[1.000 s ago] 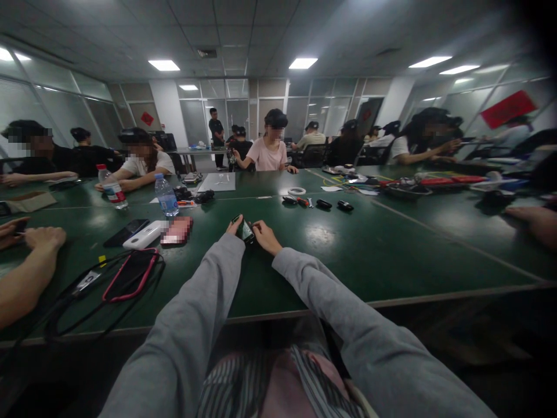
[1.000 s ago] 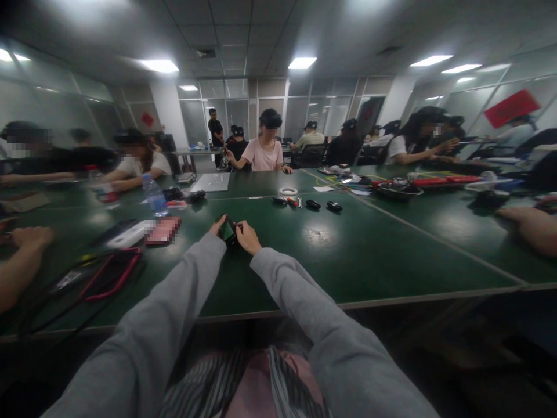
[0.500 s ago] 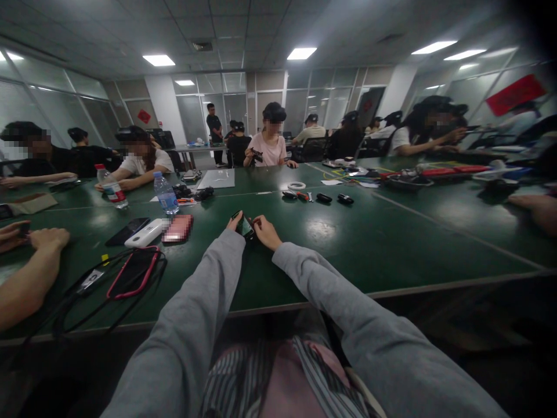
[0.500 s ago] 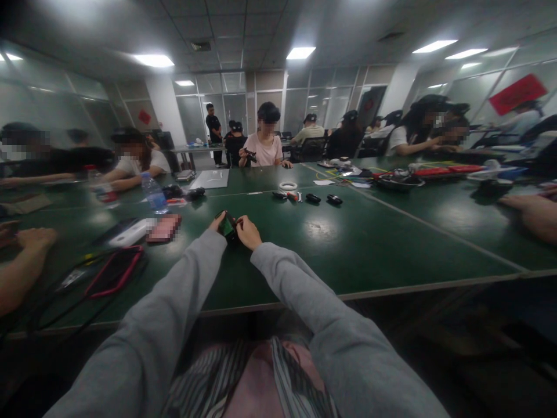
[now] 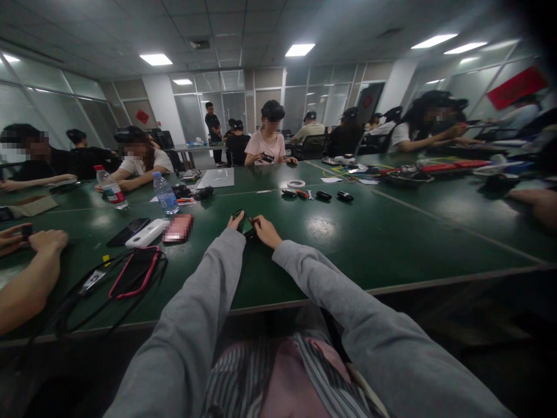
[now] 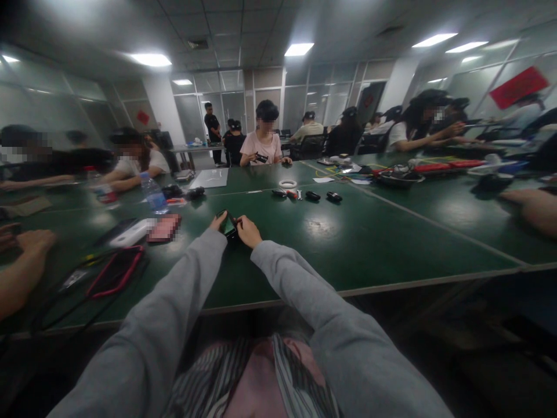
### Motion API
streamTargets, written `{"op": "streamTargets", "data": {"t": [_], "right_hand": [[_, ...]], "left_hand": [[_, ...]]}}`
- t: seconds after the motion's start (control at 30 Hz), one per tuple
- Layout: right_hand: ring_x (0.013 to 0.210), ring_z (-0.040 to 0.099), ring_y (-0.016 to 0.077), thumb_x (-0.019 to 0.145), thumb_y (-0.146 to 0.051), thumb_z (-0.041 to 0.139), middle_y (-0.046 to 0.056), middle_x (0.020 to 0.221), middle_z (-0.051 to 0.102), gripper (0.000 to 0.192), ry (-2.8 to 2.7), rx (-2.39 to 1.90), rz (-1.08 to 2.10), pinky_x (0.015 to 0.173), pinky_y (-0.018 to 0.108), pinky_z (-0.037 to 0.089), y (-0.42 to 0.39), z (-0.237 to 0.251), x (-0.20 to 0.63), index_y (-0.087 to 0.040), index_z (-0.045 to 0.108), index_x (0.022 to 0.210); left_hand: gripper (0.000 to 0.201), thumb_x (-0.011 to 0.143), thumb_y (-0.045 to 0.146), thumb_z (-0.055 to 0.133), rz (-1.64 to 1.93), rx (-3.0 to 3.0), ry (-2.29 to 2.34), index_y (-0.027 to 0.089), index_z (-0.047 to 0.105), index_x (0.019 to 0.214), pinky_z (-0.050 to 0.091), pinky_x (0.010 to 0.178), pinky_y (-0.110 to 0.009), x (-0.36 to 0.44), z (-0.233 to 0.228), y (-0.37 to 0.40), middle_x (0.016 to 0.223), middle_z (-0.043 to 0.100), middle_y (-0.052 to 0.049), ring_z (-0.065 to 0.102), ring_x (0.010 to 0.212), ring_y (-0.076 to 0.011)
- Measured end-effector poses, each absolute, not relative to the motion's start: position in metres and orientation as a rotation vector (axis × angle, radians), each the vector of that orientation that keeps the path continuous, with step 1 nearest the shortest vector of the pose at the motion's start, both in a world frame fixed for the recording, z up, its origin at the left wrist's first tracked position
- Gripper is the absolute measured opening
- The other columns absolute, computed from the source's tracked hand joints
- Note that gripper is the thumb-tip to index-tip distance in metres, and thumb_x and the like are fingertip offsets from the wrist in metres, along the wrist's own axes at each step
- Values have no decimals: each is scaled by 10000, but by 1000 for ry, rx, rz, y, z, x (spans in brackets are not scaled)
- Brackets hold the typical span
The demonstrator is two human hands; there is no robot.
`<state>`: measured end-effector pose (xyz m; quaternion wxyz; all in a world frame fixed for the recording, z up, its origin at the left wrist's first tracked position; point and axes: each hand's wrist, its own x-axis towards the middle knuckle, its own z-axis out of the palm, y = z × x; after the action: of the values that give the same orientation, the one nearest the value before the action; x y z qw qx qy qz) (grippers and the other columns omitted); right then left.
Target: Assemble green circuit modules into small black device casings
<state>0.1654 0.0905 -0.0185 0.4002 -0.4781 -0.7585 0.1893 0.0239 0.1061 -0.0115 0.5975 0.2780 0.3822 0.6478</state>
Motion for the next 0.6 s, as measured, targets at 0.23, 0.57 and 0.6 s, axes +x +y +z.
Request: {"op": "streamTargets", "data": {"t": [0.23,0.57,0.6], "right_hand": [[869,593,159,877,-174,417,65,989,643,195,-1937,-1194,469,801,284,441,90,-19,167,-190,563,1005],[875,591,161,884,-178,406,70,994,642,204,-1945,-1187,474,797,290,440,91,-19,167,-184,563,1015],[879,590,160,885,-179,406,69,995,641,204,-1943,-1182,478,801,291,439,92,-20,167,-184,562,1015]], "left_hand": [[286,734,263,720,1495,679,907,193,567,965,552,755,-362,27,-8,102,813,640,-69,679,756,-204],[358,728,294,729,1474,706,887,176,557,1020,552,763,-364,26,-4,96,794,639,-67,675,745,-198],[354,731,290,726,1474,706,889,175,559,1022,552,761,-359,26,-4,96,791,638,-65,674,740,-194]]}}
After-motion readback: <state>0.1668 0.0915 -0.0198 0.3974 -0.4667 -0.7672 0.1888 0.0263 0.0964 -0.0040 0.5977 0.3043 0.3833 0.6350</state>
